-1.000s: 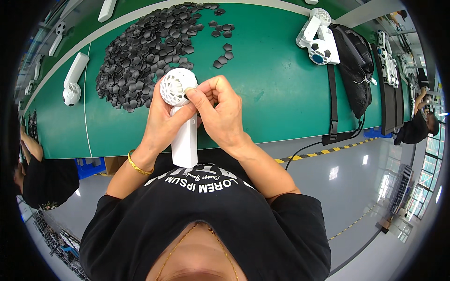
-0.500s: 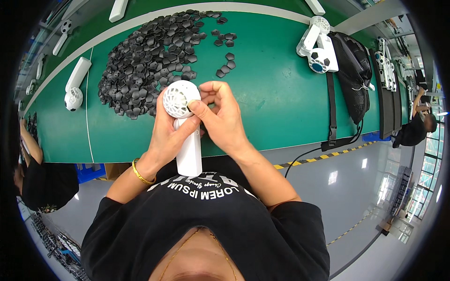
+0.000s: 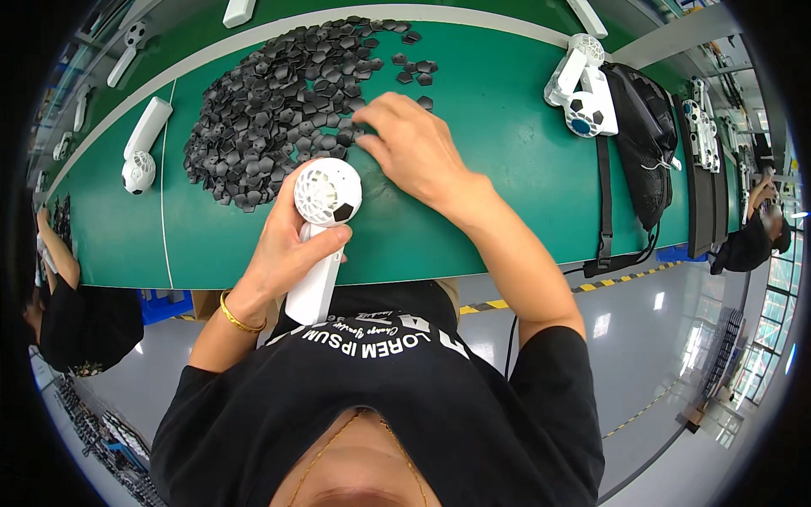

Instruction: Assembling small black components into a white plastic housing on a factory production line.

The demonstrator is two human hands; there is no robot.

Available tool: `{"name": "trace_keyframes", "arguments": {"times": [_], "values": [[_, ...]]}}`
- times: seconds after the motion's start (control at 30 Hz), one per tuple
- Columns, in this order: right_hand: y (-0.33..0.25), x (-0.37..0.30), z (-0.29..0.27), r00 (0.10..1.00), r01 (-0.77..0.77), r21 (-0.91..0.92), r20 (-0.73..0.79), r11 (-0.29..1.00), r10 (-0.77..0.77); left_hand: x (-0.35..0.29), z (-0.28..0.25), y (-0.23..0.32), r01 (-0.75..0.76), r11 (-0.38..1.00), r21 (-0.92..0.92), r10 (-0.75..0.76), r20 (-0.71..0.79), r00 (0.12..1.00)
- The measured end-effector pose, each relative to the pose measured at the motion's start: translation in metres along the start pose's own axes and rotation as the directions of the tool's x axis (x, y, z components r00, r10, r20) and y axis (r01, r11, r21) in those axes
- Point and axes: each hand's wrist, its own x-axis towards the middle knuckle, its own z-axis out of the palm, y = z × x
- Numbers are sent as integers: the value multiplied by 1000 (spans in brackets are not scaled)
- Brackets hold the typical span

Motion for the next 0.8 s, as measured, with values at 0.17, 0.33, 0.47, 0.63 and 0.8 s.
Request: {"name": "trace_keyframes", "arguments": {"times": [0.17,0.33,0.47,0.63,0.8], "values": [[9,7,6,973,226,-170,91,959,-213,2,-5,-4,-8,1000,6,8,-23,1000],[14,10,6,894,439,-310,239,843,-378,6,-7,-2,-70,987,142,70,5,998],[4,18,-3,842,509,-369,402,778,-360,5,-7,1,-57,981,188,56,13,998],[4,22,-5,812,528,-372,483,764,-326,2,-8,7,2,984,180,-6,21,1000],[22,24,5,930,358,-122,138,926,-342,3,-7,7,-40,972,229,30,47,998]]}}
